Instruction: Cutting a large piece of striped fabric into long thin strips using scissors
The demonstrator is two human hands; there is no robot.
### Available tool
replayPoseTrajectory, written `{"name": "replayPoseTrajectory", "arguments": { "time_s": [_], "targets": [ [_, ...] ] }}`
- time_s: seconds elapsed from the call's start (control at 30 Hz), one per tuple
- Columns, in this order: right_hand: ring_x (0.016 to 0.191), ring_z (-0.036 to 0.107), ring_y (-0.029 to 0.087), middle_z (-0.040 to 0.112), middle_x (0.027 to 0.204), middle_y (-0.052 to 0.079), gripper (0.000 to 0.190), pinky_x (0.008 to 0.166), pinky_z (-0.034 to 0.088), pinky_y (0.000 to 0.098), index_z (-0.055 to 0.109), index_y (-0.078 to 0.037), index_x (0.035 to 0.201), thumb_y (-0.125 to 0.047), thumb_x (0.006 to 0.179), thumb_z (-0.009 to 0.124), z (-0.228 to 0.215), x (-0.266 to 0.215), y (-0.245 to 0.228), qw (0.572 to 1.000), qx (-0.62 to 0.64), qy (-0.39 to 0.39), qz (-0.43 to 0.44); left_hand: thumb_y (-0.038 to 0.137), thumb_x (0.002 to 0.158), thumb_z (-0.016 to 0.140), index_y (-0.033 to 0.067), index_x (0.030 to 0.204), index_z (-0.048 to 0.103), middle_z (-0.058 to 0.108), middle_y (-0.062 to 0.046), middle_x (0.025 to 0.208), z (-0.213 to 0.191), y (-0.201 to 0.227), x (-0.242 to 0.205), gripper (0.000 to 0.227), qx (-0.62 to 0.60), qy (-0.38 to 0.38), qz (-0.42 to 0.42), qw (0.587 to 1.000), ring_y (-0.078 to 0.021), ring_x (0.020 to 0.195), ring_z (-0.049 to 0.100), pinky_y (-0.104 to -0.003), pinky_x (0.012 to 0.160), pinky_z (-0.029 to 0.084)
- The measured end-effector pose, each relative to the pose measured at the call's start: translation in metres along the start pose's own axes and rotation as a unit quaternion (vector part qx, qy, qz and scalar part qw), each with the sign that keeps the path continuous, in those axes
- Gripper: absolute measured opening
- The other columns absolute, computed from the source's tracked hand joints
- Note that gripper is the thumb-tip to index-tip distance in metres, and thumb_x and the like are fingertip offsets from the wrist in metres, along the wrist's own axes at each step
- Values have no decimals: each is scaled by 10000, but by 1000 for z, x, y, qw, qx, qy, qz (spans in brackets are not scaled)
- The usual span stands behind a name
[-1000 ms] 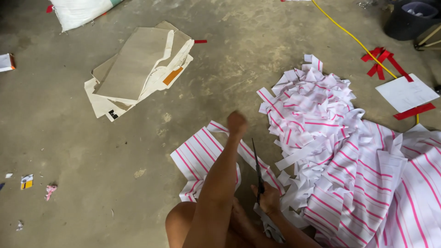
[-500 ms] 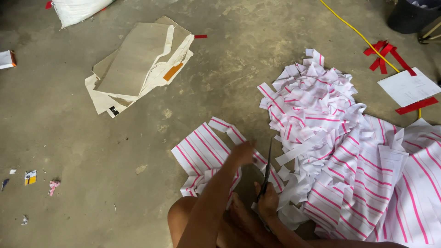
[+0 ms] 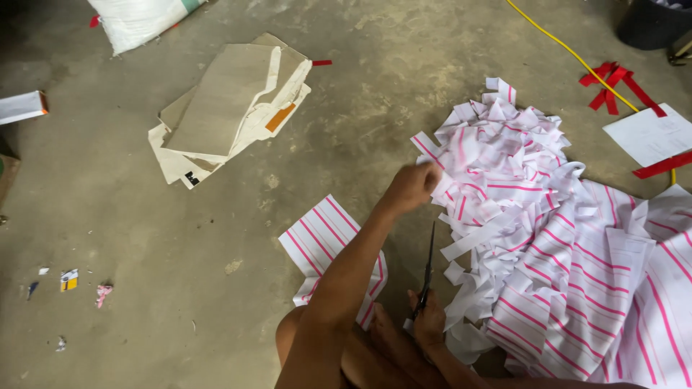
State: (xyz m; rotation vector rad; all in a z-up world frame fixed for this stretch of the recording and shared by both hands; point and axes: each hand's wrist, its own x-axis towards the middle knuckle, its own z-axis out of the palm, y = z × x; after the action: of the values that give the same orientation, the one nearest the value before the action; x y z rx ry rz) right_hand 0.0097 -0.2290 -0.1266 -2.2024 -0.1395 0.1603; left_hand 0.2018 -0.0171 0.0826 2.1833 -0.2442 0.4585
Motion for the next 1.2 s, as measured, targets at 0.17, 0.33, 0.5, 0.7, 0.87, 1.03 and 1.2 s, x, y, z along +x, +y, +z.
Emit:
{"name": "replayPoseTrajectory", "arguments": {
  "time_s": [0.17,0.33,0.5,0.7,0.87,1.03,1.2],
  "targets": [
    [762,682,350,709,789,110,305,721,485,484,612,-100,924,-400,967,651,-4,2,-5,1000,17,0,-15,130,798,675,64,890,741,733,-138,867,41,-17,-153,131,326,-319,-206,866,-354,836,735,-493,642,603],
    [659,679,331,689,711,103,333,618,475,487,591,-99,899,-416,966,671,3,2,4,998,-10,34,-43,76,961,559,57,1216,736,714,-170,1232,62,-10,-212,312,352,-439,-355,747,-422,1073,699,-615,561,588],
    [605,641,225,660,677,67,325,561,473,413,616,-62,850,-356,977,666,-11,5,-5,997,47,19,-49,125,837,623,22,1098,718,719,-211,1109,65,-44,-214,296,279,-338,-266,858,-421,1039,707,-542,797,593],
    [547,654,196,709,668,55,273,505,498,392,730,-107,902,-362,845,811,-29,50,34,983,-34,-9,-183,53,916,595,135,1081,710,781,-118,1019,38,-67,-196,217,76,0,-328,942,-345,948,738,-488,791,548],
    [448,508,162,544,535,69,393,480,356,331,617,-56,658,-298,849,860,-129,24,-92,927,-64,-335,156,493,912,710,145,1505,186,141,-127,1562,-35,-11,-213,865,206,-122,-549,801,-451,1438,138,-730,1041,282],
    [411,452,192,466,561,90,521,432,340,337,505,-39,659,-263,938,883,-137,9,-75,872,-21,-408,271,518,737,869,355,1588,-316,-480,44,1626,-43,6,-228,1469,146,-189,-620,748,-457,1503,-382,-889,1056,52],
    [369,528,218,576,456,133,496,476,371,331,556,-11,535,-196,896,842,-115,14,-75,882,-3,-413,228,580,661,882,372,1531,-411,-600,35,1509,-31,-15,-231,1572,138,-211,-644,723,-440,1413,-502,-854,1080,-46]
  ]
}}
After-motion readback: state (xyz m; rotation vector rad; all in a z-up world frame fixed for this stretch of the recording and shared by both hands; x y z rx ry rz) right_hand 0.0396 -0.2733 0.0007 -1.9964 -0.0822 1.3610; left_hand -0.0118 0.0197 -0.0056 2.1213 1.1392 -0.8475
